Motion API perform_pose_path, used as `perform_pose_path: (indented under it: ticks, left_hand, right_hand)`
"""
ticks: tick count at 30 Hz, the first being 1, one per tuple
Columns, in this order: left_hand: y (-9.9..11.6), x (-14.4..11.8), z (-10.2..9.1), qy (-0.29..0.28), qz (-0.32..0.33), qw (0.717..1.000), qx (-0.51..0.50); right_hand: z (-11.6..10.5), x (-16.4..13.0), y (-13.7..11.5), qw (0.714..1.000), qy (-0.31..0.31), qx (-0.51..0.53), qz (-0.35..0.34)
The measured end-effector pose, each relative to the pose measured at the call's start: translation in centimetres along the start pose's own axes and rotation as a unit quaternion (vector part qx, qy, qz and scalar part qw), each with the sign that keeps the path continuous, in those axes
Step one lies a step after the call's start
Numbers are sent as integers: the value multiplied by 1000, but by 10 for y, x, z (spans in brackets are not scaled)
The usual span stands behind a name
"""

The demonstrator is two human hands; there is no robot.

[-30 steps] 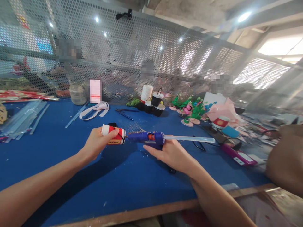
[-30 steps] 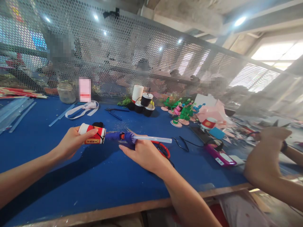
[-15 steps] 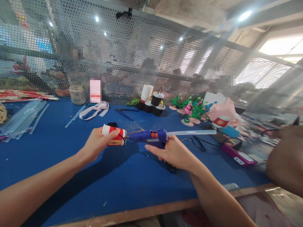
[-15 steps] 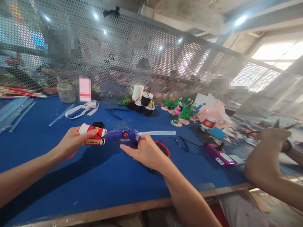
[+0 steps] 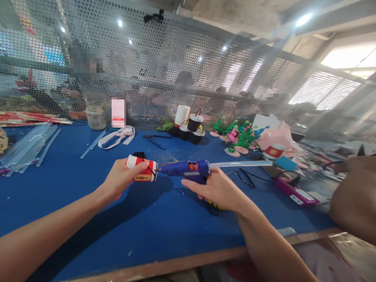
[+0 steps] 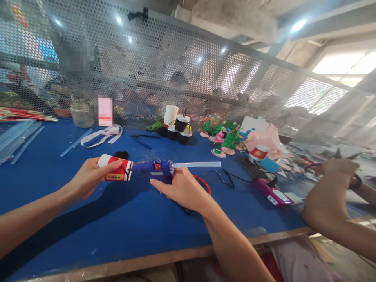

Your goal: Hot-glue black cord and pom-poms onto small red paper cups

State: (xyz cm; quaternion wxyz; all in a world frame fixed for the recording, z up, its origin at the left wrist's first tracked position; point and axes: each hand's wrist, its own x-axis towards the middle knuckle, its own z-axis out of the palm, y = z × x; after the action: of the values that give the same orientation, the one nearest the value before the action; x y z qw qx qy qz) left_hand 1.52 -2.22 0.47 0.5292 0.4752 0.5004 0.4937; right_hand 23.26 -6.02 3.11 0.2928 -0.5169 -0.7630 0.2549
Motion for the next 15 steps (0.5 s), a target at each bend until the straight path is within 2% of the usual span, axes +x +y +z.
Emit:
perform_pose_path:
  ticks: [5, 15]
  left_hand:
    - [-1, 1, -1, -5, -9, 1000, -4]
    - [0, 0, 0, -12, -20, 999, -25]
  right_hand:
    - [-1, -1, 0, 1000, 2, -6, 4]
    - [0, -4, -3, 996, 25, -86, -30]
